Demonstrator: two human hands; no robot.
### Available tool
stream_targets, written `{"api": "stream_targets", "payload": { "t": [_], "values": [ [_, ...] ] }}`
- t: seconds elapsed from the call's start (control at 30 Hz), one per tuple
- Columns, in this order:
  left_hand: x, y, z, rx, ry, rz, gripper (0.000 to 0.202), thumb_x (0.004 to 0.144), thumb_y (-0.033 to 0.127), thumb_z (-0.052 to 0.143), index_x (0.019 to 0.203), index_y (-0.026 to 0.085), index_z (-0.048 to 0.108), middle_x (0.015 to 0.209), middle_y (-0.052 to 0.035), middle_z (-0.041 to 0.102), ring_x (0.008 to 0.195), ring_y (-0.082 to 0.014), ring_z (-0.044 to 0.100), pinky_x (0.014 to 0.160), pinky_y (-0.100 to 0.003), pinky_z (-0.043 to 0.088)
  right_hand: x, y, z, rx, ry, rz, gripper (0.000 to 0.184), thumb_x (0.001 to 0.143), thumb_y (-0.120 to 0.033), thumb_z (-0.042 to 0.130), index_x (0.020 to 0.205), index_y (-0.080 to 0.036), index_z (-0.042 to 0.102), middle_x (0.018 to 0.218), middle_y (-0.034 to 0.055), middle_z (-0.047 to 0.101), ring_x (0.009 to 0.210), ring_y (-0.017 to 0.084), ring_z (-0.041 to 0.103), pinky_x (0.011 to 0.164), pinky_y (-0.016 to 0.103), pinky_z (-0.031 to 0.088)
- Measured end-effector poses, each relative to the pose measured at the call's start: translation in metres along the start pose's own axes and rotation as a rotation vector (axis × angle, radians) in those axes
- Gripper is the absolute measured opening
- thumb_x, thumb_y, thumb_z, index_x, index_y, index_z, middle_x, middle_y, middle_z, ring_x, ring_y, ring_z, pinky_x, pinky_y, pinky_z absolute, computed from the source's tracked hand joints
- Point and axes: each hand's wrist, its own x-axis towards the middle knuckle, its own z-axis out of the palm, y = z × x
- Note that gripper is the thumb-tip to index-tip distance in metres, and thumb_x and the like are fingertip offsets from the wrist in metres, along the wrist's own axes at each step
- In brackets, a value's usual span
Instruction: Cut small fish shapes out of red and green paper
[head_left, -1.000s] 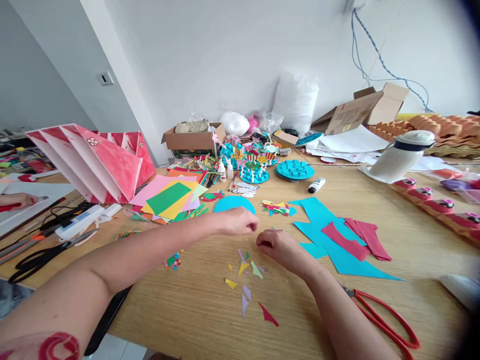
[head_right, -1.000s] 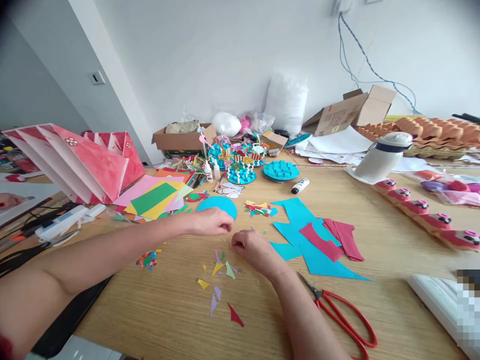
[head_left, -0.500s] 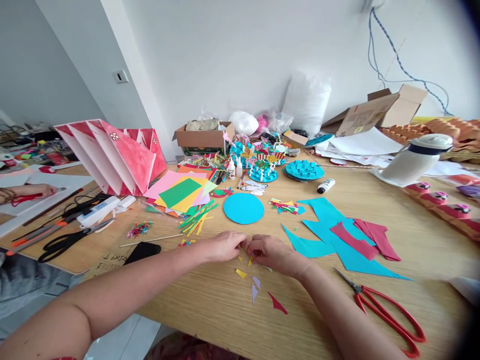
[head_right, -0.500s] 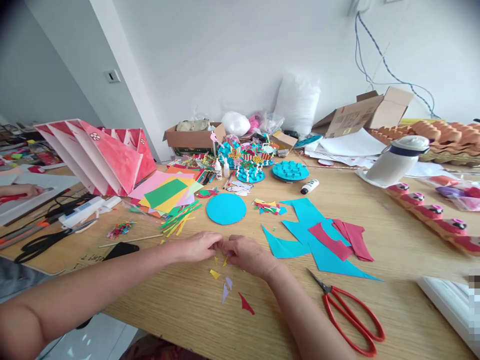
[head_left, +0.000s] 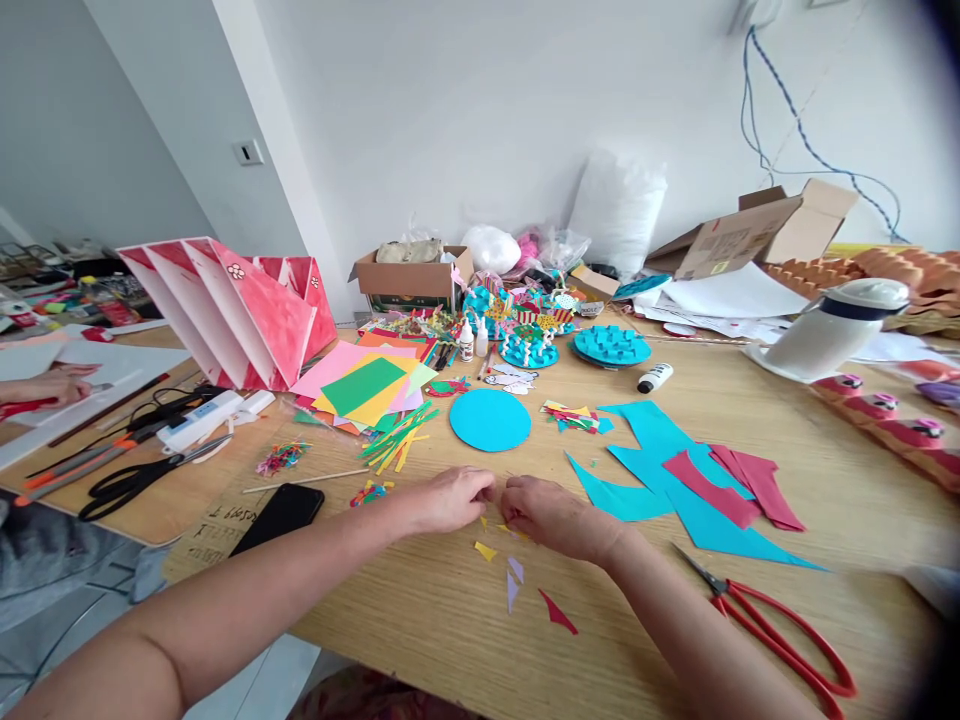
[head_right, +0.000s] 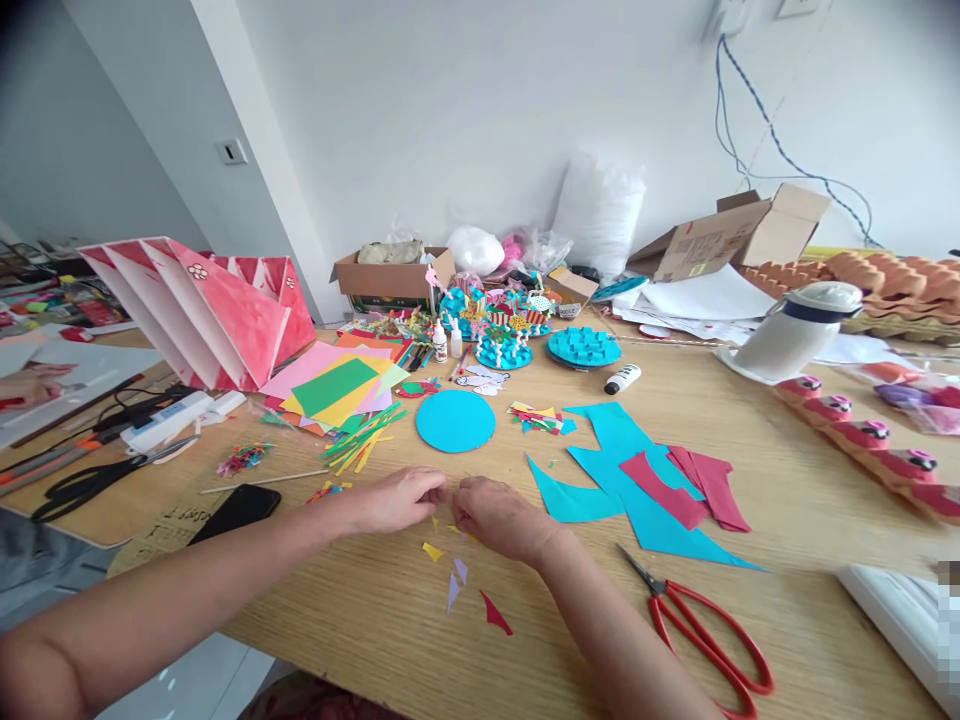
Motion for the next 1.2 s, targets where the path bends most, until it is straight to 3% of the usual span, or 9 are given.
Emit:
{"api": "stream_targets", "payload": {
  "t": [0.1,0.27,0.47,0.67,0.87,1.03,1.2],
  "values": [
    [0.001,0.004,0.003,-0.097,0.042,-0.028,0.017,0.074,0.014,0.046,0.084,0.016,0.059,0.081,-0.0025,0.064,0.075,-0.0151,0.057,0.066,-0.023,0.042,-0.008,0.003,-0.002,0.067,0.107,0.051,0.015,0.082,-0.011,0.048,0.073,-0.016,0.058,0.079,0.0052,0.061,0.074,0.017,0.056,0.066,0.027,0.043],
    [0.009,0.013,0.009,-0.253,0.054,-0.026,0.017,0.073,0.021,0.052,0.086,0.015,0.061,0.074,0.0015,0.062,0.068,-0.0115,0.055,0.059,-0.018,0.041,-0.016,0.005,-0.009,0.217,0.228,0.096,0.016,0.083,-0.017,0.045,0.068,-0.019,0.050,0.068,-0.0002,0.054,0.061,0.013,0.048,0.054,0.022,0.038],
    [0.022,0.017,0.009,-0.312,0.140,-0.048,0.013,0.073,0.021,0.049,0.068,0.014,0.058,0.058,0.0039,0.051,0.057,-0.0093,0.046,0.050,-0.018,0.034,-0.017,0.006,-0.011,0.403,0.298,0.106,0.014,0.080,-0.016,0.044,0.068,-0.019,0.051,0.063,-0.0020,0.051,0.059,0.012,0.045,0.053,0.022,0.035],
    [0.022,0.017,0.007,-0.311,0.137,-0.024,0.013,0.075,0.019,0.044,0.073,0.013,0.056,0.057,0.0041,0.050,0.054,-0.0092,0.049,0.047,-0.017,0.036,-0.022,0.016,-0.012,0.604,0.285,0.075,0.014,0.079,-0.026,0.050,0.068,-0.018,0.054,0.059,-0.0048,0.047,0.054,0.011,0.041,0.049,0.021,0.032],
    [0.025,0.013,0.010,-0.130,0.135,0.045,0.017,0.079,0.016,0.039,0.084,0.013,0.056,0.073,-0.0016,0.059,0.066,-0.0120,0.055,0.060,-0.021,0.044,-0.029,0.032,-0.019,0.742,0.385,0.124,0.015,0.077,-0.030,0.050,0.067,-0.019,0.052,0.059,-0.0051,0.043,0.054,0.011,0.039,0.050,0.022,0.031],
    [0.028,0.020,0.022,0.109,0.003,0.250,0.016,0.072,0.011,0.053,0.084,0.018,0.061,0.091,-0.0049,0.060,0.089,-0.0180,0.054,0.082,-0.029,0.041,-0.030,0.037,-0.022,0.810,0.459,0.160,0.018,0.077,-0.034,0.052,0.067,-0.019,0.051,0.059,-0.0051,0.043,0.055,0.011,0.039,0.051,0.023,0.031],
    [0.039,0.028,0.023,0.267,-0.086,0.308,0.010,0.069,0.013,0.056,0.078,0.015,0.062,0.089,-0.0088,0.060,0.089,-0.0231,0.055,0.079,-0.032,0.043,-0.029,0.031,-0.022,0.828,0.424,0.167,0.016,0.074,-0.031,0.055,0.064,-0.018,0.053,0.056,-0.0055,0.043,0.052,0.010,0.039,0.049,0.023,0.030]
  ]
}}
